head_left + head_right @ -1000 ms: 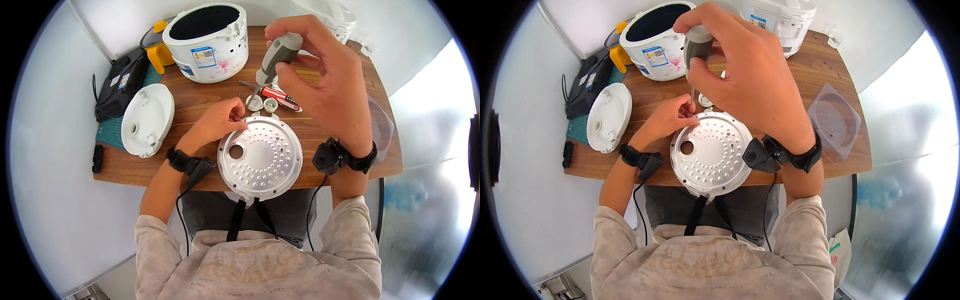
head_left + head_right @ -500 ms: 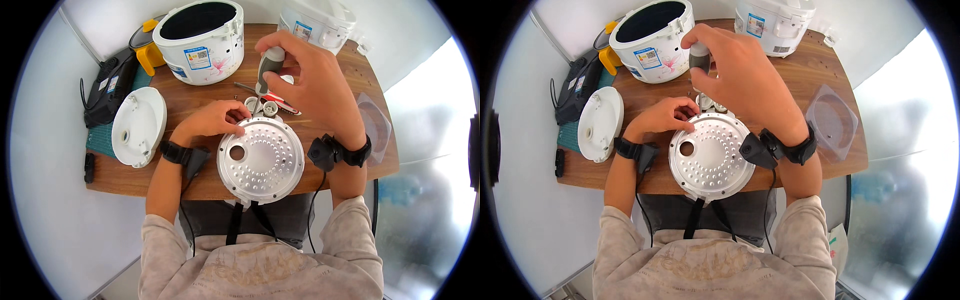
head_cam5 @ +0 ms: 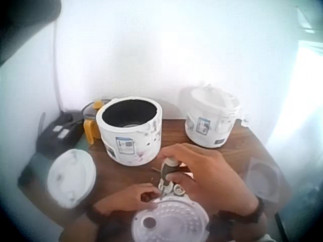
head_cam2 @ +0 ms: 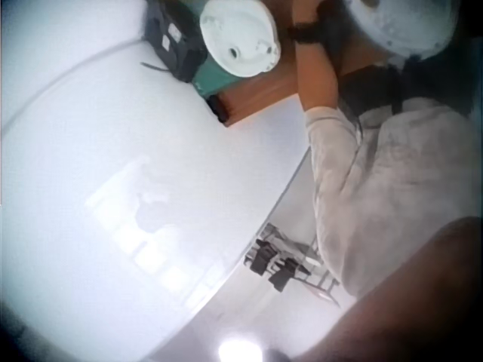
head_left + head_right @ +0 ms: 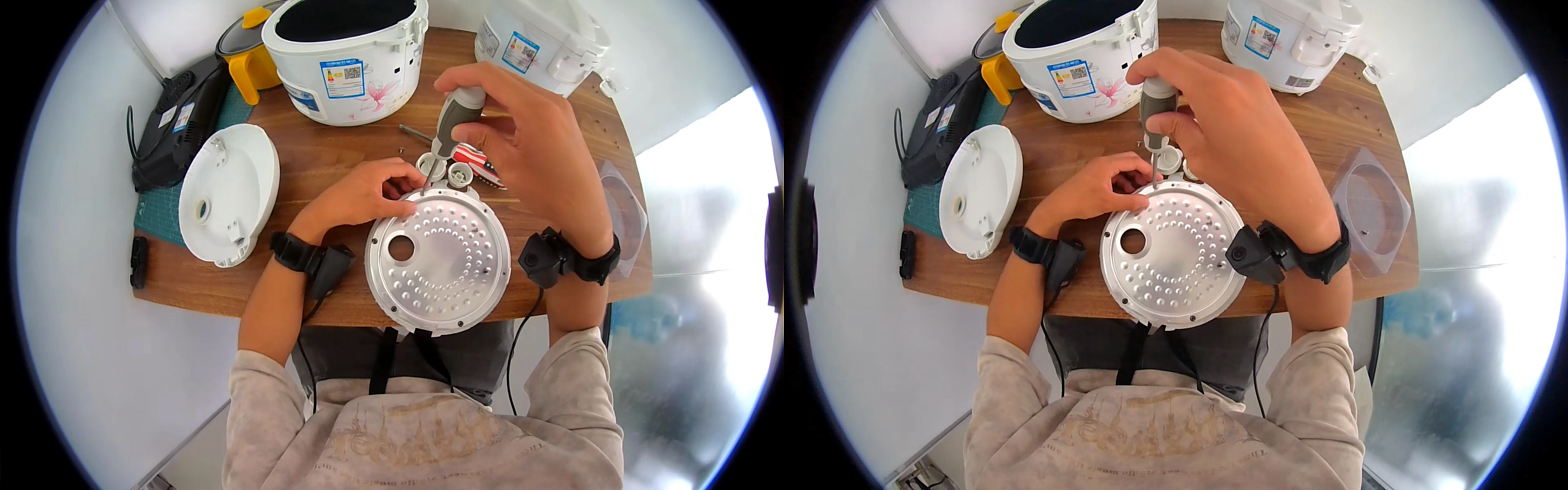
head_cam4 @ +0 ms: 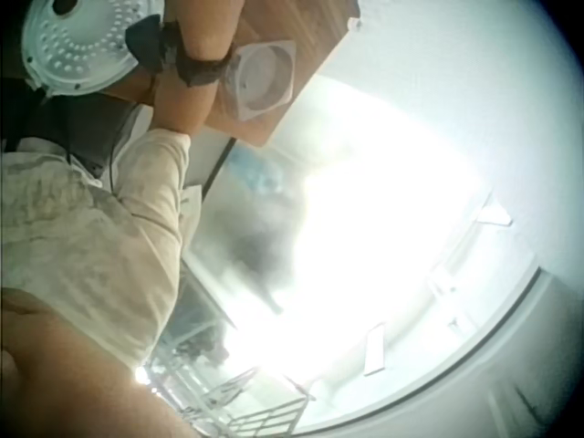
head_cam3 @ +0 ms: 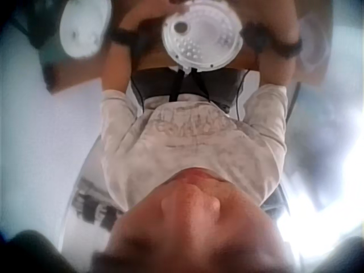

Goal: The person uses a screwdriver to remove screws from a white rice cooker lid, then separates the lid into its component parts. They continue to remove screws from the inner lid piece and place the small parts on the table.

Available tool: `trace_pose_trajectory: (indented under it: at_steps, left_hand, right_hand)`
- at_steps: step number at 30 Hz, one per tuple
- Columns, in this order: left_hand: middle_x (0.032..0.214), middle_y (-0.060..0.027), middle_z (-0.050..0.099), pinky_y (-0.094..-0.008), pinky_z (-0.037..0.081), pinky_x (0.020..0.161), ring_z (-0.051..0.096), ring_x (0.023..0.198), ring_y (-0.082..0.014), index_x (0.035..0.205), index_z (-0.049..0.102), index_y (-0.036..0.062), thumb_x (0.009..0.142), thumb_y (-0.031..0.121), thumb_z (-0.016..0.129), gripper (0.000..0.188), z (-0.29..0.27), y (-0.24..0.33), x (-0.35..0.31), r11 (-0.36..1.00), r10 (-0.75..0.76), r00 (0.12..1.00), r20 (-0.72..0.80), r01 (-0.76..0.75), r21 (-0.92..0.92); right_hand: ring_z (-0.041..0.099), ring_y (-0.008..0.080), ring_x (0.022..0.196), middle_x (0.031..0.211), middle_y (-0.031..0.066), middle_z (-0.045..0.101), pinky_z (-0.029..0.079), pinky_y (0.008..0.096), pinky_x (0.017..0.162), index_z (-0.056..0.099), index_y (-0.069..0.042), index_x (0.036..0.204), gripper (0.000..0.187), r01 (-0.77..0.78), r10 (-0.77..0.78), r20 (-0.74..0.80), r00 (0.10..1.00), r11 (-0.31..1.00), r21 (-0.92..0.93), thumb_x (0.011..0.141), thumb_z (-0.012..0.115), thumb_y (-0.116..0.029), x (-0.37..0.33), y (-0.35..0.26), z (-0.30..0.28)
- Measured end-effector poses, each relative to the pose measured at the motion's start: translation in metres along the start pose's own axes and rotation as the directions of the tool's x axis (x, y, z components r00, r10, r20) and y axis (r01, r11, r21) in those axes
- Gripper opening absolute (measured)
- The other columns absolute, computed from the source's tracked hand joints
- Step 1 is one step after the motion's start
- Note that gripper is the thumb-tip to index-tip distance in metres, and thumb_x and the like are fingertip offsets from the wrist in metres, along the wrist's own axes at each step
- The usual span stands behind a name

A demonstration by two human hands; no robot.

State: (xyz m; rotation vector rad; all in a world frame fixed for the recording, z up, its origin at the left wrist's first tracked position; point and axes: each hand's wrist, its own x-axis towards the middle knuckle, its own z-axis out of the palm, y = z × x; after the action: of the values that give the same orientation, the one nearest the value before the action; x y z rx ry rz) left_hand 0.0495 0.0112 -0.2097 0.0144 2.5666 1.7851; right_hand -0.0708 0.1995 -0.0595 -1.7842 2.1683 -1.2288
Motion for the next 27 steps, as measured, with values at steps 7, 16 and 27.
trace_pose_trajectory:
  at_steps: [7,16,27]
  left_hand:
    - [0.108,-0.0069,0.065,-0.0311,0.053,0.087,0.062,0.098,-0.0174,0.119,0.068,0.0036,0.082,0.014,0.080,0.041,-0.001,-0.001,0.000,1.000,-0.009,1.000,-0.003,0.009,0.013]
    - [0.107,-0.0075,0.066,-0.0312,0.053,0.086,0.063,0.096,-0.0174,0.118,0.068,0.0035,0.081,0.014,0.081,0.041,-0.001,-0.002,0.000,0.999,0.023,1.000,-0.008,-0.023,0.037]
    - [0.095,-0.0070,0.067,-0.0301,0.053,0.079,0.062,0.085,-0.0160,0.107,0.067,0.0020,0.081,0.022,0.081,0.036,0.003,-0.013,0.000,0.986,0.155,0.982,-0.111,-0.147,0.075]
  right_hand:
    - [0.067,0.0164,0.090,0.101,0.0074,0.068,0.059,0.0336,0.090,0.064,-0.004,0.117,0.037,-0.005,0.005,0.008,1.000,1.000,-0.001,0.084,0.067,0.011,-0.001,-0.002,0.001]
    - [0.068,0.0182,0.089,0.105,0.0066,0.070,0.060,0.0303,0.084,0.071,-0.007,0.112,0.037,0.113,-0.115,0.044,0.992,0.993,0.040,0.078,0.073,0.008,-0.005,-0.003,0.001]
    - [0.066,0.0217,0.084,0.100,0.0066,0.068,0.053,0.0298,0.071,0.077,-0.010,0.104,0.034,0.276,-0.279,0.144,0.949,0.960,0.040,0.072,0.081,-0.003,-0.013,-0.019,0.002]
